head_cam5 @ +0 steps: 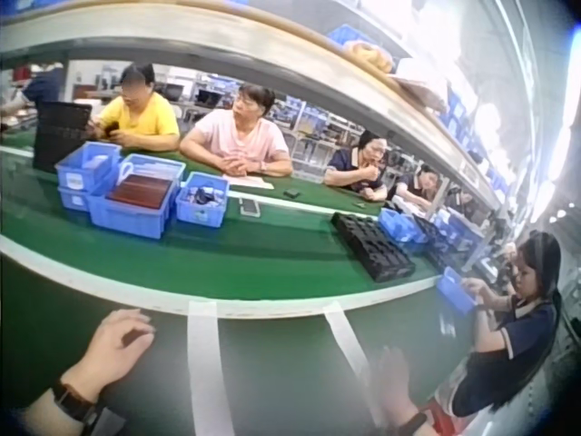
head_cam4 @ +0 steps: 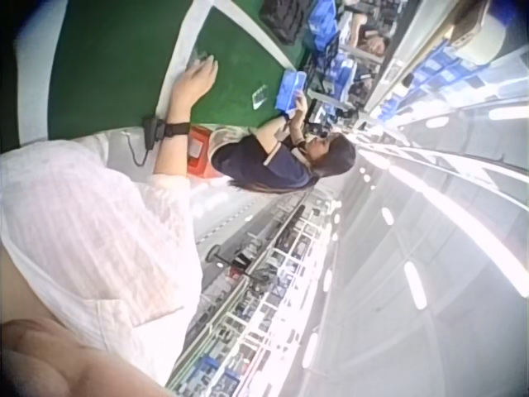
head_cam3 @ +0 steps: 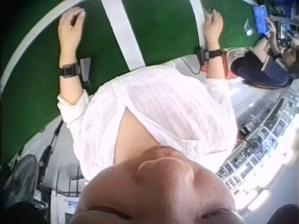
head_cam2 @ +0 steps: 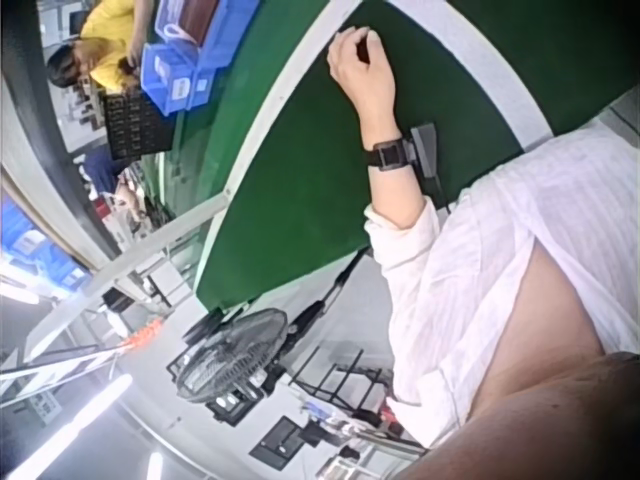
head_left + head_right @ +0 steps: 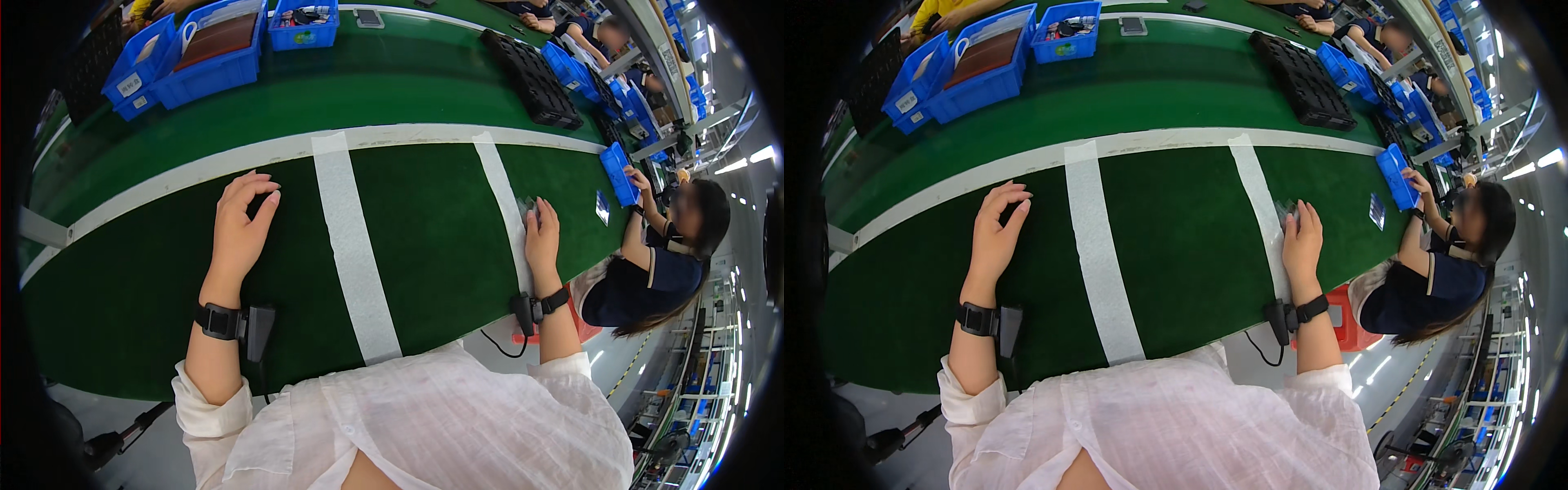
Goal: Assemble small electronic or plastic components into a multi-slotted tray on a factory production line.
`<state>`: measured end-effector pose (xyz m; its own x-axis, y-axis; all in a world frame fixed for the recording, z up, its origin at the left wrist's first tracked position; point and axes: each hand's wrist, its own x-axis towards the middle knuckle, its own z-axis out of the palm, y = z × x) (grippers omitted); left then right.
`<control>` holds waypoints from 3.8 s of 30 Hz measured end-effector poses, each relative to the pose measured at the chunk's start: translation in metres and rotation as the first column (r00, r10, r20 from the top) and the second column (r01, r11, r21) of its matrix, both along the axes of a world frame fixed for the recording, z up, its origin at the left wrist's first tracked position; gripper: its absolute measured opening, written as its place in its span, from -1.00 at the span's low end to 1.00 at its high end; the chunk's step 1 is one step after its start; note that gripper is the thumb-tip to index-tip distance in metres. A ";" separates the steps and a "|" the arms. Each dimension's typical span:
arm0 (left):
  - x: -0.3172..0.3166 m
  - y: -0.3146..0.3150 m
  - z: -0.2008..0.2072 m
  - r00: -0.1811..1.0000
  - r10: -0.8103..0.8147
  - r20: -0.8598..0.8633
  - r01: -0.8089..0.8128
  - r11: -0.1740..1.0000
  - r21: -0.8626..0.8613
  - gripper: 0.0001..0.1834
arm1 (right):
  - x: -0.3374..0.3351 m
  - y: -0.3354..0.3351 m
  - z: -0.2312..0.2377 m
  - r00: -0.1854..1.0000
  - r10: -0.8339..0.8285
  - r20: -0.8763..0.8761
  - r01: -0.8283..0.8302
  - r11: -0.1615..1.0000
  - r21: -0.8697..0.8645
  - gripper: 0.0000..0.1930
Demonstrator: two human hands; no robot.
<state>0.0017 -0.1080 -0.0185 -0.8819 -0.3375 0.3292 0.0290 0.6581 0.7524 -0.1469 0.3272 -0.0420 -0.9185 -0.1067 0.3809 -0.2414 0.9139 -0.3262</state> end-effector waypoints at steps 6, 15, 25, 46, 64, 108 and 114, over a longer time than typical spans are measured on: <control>0.001 0.001 -0.003 0.999 0.014 -0.048 -0.013 1.000 0.008 -0.87 | -0.007 0.005 0.000 0.998 0.064 0.014 -0.059 0.976 -0.209 -0.63; -0.001 0.000 -0.002 0.998 0.004 -0.065 -0.006 1.000 -0.030 -0.88 | -0.005 -0.007 0.000 0.998 -0.010 0.057 0.003 0.993 0.121 -0.50; 0.001 0.000 0.000 0.998 -0.021 -0.055 0.019 0.999 -0.046 -0.88 | -0.011 0.007 0.012 0.980 -0.143 0.137 0.135 0.989 0.068 -0.52; -0.001 -0.002 -0.001 0.998 -0.048 -0.031 0.048 0.999 0.009 -0.87 | -0.005 0.006 0.002 1.000 0.009 0.028 -0.009 1.000 -0.005 -0.52; 0.000 0.001 0.002 0.999 -0.037 -0.017 0.038 0.995 0.088 -0.87 | -0.015 0.029 0.070 0.857 -0.337 0.391 0.188 0.909 0.371 -0.26; -0.023 0.049 0.017 0.976 -0.217 -0.021 0.194 0.822 0.535 -0.73 | 0.009 0.033 0.071 0.715 0.380 0.587 0.251 0.644 -0.722 -0.91; -0.055 0.140 0.019 0.848 -0.519 -0.105 0.431 0.560 0.708 -0.46 | 0.028 -0.045 0.078 0.543 0.638 0.546 0.097 0.598 -0.795 -0.86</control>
<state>-0.0529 0.0324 0.0006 -0.9949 0.0564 0.0840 0.0759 -0.1325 0.9883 -0.1187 0.2825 0.0361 -0.8270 -0.4649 -0.3161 0.2291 0.2348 -0.9447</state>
